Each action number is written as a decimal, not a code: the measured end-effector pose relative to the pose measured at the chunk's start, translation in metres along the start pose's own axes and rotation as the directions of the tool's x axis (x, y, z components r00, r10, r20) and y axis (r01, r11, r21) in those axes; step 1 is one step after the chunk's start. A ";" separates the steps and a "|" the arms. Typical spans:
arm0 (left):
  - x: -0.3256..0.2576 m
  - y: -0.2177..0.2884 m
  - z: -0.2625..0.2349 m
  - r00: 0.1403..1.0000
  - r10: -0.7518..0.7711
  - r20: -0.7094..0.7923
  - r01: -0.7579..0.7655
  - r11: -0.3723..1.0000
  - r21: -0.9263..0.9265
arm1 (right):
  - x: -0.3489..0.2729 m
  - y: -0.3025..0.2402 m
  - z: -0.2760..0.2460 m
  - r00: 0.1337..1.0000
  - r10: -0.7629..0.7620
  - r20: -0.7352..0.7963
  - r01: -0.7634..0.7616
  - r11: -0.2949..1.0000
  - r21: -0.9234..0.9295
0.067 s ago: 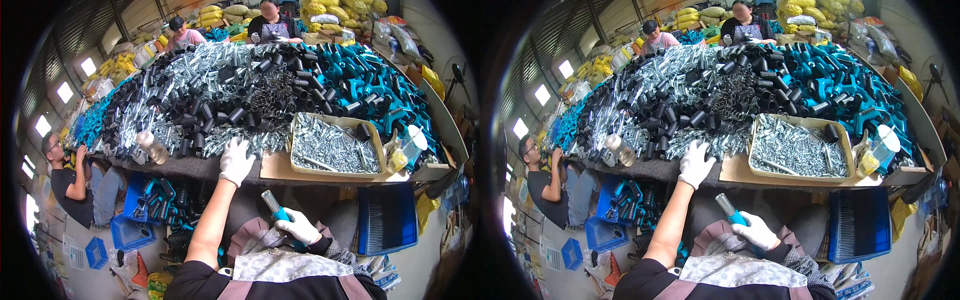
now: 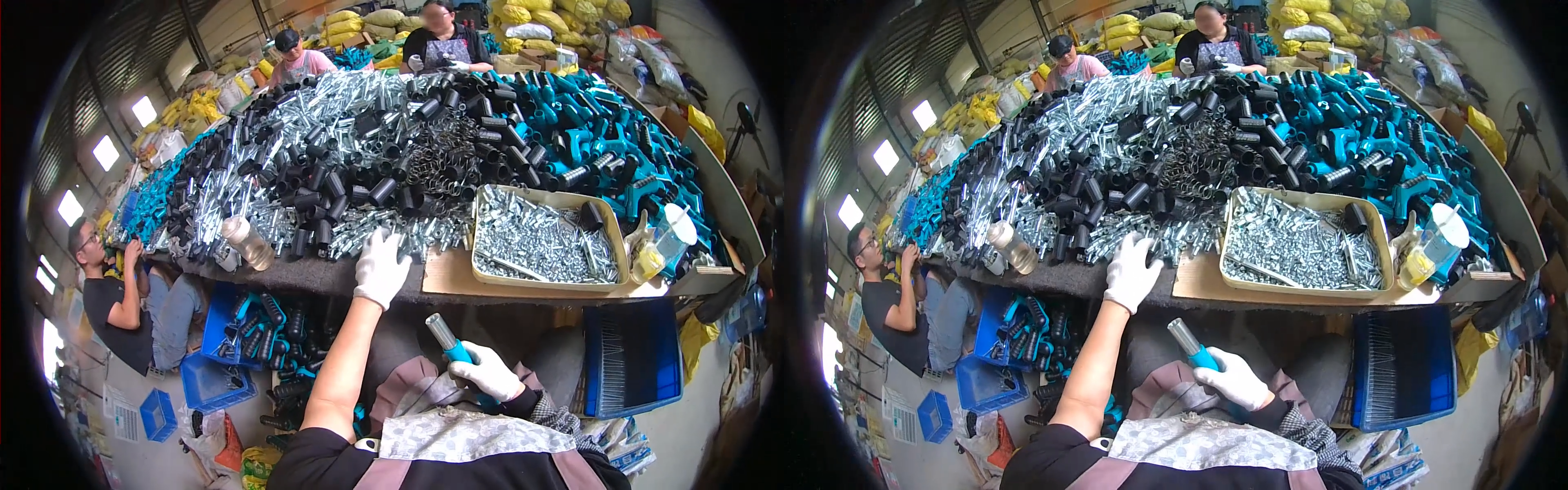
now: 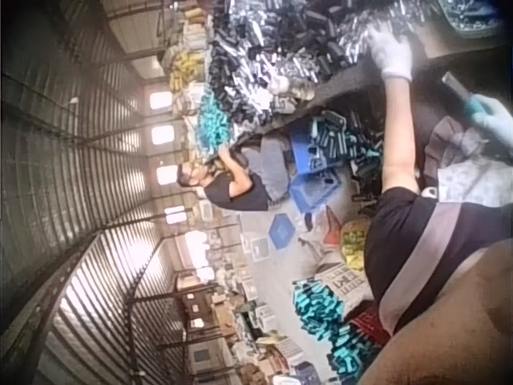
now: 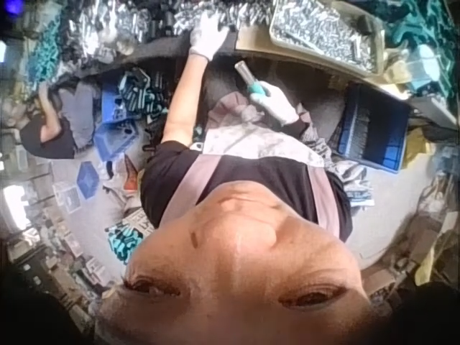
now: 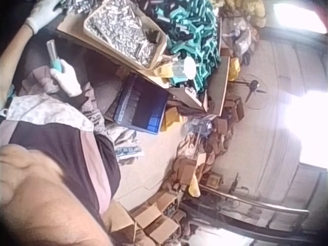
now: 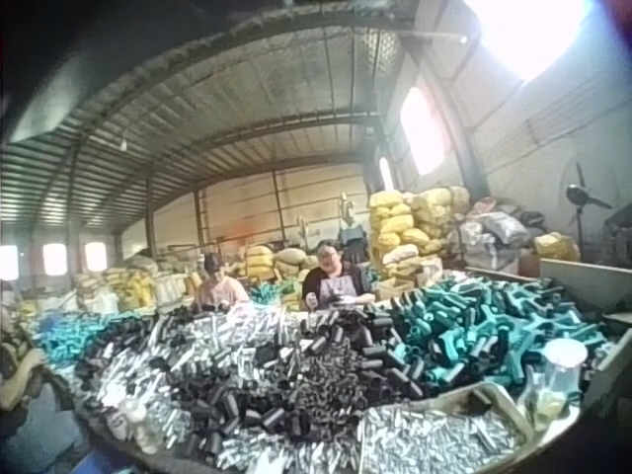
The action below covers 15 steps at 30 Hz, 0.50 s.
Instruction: Assembling internal metal mechanisms and shafts into plastic hand tool handles at a factory workstation.
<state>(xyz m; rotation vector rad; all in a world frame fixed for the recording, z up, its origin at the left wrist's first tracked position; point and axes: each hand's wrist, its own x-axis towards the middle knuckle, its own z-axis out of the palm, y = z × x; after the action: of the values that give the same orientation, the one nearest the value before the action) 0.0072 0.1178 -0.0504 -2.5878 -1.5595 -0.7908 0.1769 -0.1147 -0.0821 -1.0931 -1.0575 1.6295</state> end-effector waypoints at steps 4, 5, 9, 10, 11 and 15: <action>0.003 -0.010 0.001 1.000 -0.020 0.001 0.020 0.991 -0.133 | -0.001 0.008 -0.007 1.000 -0.030 -0.003 0.029 0.989 -0.148; 0.007 -0.013 -0.002 0.999 -0.036 0.016 0.038 0.980 -0.193 | -0.002 0.006 -0.005 0.999 0.034 -0.006 -0.035 0.991 -0.125; 0.009 -0.018 -0.008 0.988 0.015 -0.154 -0.055 0.964 -0.260 | -0.002 0.015 -0.010 0.998 0.000 0.058 0.006 0.994 -0.111; 0.003 -0.023 -0.007 0.981 0.031 -0.192 -0.082 0.960 -0.266 | -0.003 0.011 -0.009 0.999 0.007 0.047 -0.003 0.997 -0.075; -0.005 -0.029 -0.007 0.957 0.086 -0.278 -0.163 0.950 -0.265 | -0.007 0.005 -0.007 0.999 0.013 0.039 -0.012 0.999 -0.038; -0.040 -0.022 -0.015 0.955 0.008 -0.296 -0.104 0.945 -0.309 | -0.010 -0.005 -0.010 0.998 -0.056 -0.003 0.056 0.994 -0.094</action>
<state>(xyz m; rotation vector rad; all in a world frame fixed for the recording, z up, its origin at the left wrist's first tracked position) -0.0317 0.0917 -0.0600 -2.5452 -1.3604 -1.4555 0.1901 -0.1214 -0.0782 -1.1192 -1.1610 1.5443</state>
